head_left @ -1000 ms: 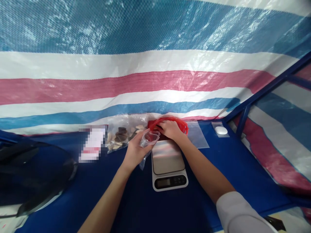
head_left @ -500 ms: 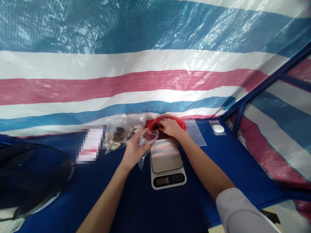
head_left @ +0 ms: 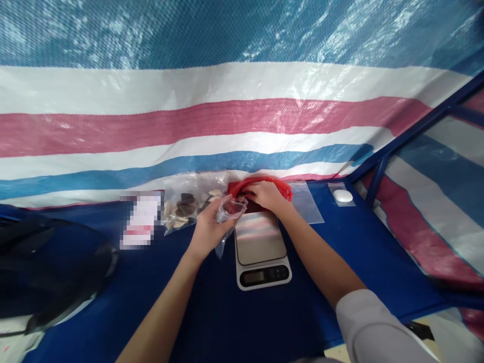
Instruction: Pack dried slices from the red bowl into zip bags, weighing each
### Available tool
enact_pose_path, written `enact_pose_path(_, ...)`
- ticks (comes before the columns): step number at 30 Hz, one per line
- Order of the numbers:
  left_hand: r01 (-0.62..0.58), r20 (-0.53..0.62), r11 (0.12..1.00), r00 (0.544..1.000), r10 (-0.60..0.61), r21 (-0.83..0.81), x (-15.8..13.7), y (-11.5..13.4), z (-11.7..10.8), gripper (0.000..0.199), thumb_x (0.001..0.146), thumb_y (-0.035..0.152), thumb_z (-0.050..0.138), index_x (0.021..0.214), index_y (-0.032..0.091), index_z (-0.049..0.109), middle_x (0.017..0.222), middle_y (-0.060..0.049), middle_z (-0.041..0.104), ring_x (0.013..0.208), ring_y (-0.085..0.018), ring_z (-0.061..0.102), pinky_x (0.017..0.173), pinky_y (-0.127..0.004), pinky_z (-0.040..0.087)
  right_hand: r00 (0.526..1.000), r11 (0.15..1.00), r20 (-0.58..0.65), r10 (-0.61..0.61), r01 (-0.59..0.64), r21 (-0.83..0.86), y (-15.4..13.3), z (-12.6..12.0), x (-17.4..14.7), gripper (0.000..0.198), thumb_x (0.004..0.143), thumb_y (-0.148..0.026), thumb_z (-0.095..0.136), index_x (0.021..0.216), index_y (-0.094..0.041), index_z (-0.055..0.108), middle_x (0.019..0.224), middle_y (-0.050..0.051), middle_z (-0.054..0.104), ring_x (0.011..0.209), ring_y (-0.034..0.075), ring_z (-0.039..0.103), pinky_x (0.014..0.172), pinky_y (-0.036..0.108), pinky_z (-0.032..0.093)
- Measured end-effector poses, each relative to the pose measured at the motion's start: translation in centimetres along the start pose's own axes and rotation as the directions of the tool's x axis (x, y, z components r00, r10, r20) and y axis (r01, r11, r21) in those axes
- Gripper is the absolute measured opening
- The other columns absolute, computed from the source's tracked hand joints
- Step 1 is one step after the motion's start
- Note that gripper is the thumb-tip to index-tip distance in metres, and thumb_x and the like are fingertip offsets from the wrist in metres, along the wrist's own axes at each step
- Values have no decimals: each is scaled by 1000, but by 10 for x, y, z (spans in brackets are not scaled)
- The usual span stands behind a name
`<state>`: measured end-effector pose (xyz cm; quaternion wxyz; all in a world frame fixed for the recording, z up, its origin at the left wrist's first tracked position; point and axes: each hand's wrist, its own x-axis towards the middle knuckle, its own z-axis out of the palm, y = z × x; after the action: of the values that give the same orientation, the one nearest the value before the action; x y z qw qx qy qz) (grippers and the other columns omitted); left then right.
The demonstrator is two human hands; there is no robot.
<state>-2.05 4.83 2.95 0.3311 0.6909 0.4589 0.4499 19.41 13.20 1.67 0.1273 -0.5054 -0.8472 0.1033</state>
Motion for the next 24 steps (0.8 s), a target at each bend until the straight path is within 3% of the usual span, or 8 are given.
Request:
enact_pose_path(11, -39, -10, 998, 999, 40, 56, 1, 6, 3, 48, 82, 38, 75, 125, 18, 67, 123, -10, 71, 114, -26, 67, 103, -40, 50, 979, 983, -201, 30, 7, 182, 2, -13, -29, 19, 90, -25, 68, 105, -24, 80, 109, 3, 79, 101, 22, 72, 92, 31, 52)
enact_pose_path(18, -122, 49, 988, 992, 118, 92, 4, 10, 10, 51, 81, 34, 74, 129, 19, 65, 122, -11, 72, 114, -28, 67, 103, -43, 51, 953, 964, -285, 101, -23, 267, -1, -48, -58, 21, 92, -27, 63, 105, -27, 80, 107, 1, 79, 93, 21, 74, 89, 32, 56)
enact_pose_path(24, -130, 117, 986, 986, 118, 106, 7, 13, 20, 52, 80, 32, 74, 129, 17, 65, 120, -13, 71, 109, -29, 68, 101, -44, 52, 953, 963, -304, -4, 86, 256, -22, -78, -73, 19, 95, -32, 63, 103, -26, 79, 104, 0, 79, 89, 19, 74, 84, 28, 55)
